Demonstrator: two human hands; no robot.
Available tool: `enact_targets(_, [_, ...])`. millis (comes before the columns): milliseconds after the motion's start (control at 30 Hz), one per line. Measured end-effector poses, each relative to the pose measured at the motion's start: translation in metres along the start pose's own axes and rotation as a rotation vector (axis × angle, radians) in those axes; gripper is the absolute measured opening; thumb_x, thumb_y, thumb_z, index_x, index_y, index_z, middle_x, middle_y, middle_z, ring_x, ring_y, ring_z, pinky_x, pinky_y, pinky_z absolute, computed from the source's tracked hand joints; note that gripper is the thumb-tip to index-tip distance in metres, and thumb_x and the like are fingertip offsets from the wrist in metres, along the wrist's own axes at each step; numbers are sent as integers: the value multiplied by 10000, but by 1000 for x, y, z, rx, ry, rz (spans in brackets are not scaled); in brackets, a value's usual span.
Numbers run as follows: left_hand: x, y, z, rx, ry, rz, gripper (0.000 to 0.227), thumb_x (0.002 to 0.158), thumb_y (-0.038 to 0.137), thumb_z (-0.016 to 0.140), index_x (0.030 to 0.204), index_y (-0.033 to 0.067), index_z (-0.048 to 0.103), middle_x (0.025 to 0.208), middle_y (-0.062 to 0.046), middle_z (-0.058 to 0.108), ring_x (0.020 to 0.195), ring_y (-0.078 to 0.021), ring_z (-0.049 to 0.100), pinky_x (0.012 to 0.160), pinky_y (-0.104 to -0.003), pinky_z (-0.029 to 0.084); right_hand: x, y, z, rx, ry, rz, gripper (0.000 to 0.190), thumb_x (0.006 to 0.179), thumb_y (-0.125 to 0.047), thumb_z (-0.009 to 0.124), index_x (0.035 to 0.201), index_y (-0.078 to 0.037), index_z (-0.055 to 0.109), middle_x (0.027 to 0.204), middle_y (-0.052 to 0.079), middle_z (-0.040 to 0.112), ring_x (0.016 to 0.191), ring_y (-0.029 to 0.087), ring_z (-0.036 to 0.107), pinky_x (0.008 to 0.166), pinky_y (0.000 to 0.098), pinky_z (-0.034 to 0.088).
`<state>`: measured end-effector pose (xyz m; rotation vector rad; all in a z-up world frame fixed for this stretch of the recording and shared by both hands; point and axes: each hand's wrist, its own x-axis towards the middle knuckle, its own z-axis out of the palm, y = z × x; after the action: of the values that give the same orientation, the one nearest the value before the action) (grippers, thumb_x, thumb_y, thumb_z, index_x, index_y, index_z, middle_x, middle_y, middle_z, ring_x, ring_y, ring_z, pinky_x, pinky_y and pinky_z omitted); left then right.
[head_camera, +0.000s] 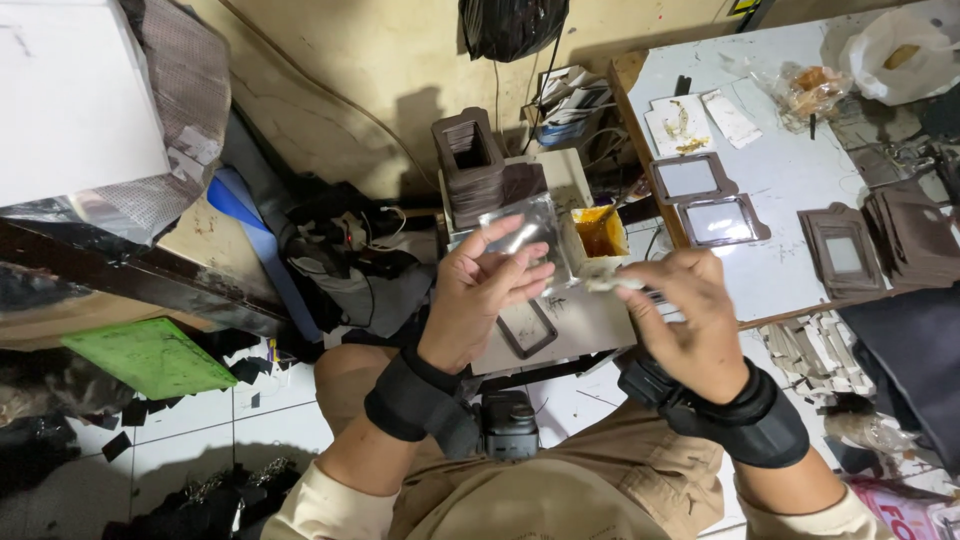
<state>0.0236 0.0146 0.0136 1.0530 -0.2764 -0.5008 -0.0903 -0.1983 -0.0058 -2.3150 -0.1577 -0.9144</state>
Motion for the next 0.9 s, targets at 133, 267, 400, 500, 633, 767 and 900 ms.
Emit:
enact_targets(133, [-1,-2,-12,53,38,29,491,957,48,668,1430,18,540,1198,-403,655,1060,-507,668,860,-584,584,5,17,0,88,47,103,184,957,17,729,1117,-74,745,949,97,732,856,242,570,877,378,406])
enact_targets(267, [-2,-8,-22,67,130,26,474,963,40,645,1423,3,537,1221,-369,669,1091,-494,655,882,-564,579,-18,62,26,326,95,354,161,986,52,680,1144,27,663,916,135,716,804,171,572,775,316,438])
enact_targets(400, [-1,-18,-37,32,185,8,458,952,41,675,1400,53,580,1199,-333,696,1075,-491,665,871,-574,592,-26,74,42,443,100,591,161,948,38,717,1083,-4,639,890,104,721,800,116,582,771,261,454])
enact_targets(500, [-1,-22,-56,54,222,35,464,937,32,688,1388,98,599,1207,-367,671,1071,-512,665,871,-593,585,-35,86,47,434,123,646,163,941,33,730,1050,-31,628,870,67,717,793,85,569,750,229,444])
enact_targets(633, [1,-30,-75,24,298,27,441,953,58,685,1385,64,596,1174,-251,733,1020,-383,720,848,-460,630,-51,104,51,425,113,705,177,925,35,739,1036,-55,634,862,45,704,775,84,565,731,236,445])
enact_targets(767, [4,-34,-80,25,304,23,411,962,41,665,1367,71,602,1176,-246,733,1027,-380,719,844,-460,642,-63,120,59,416,3,741,194,865,60,730,1002,-49,647,839,85,715,733,127,577,691,262,440])
enact_targets(900, [5,-38,-81,18,291,15,411,960,27,662,1365,74,607,1166,-253,734,1033,-388,716,844,-479,641,-78,134,67,365,-48,731,187,882,74,690,999,-59,629,841,108,730,723,140,570,676,281,434])
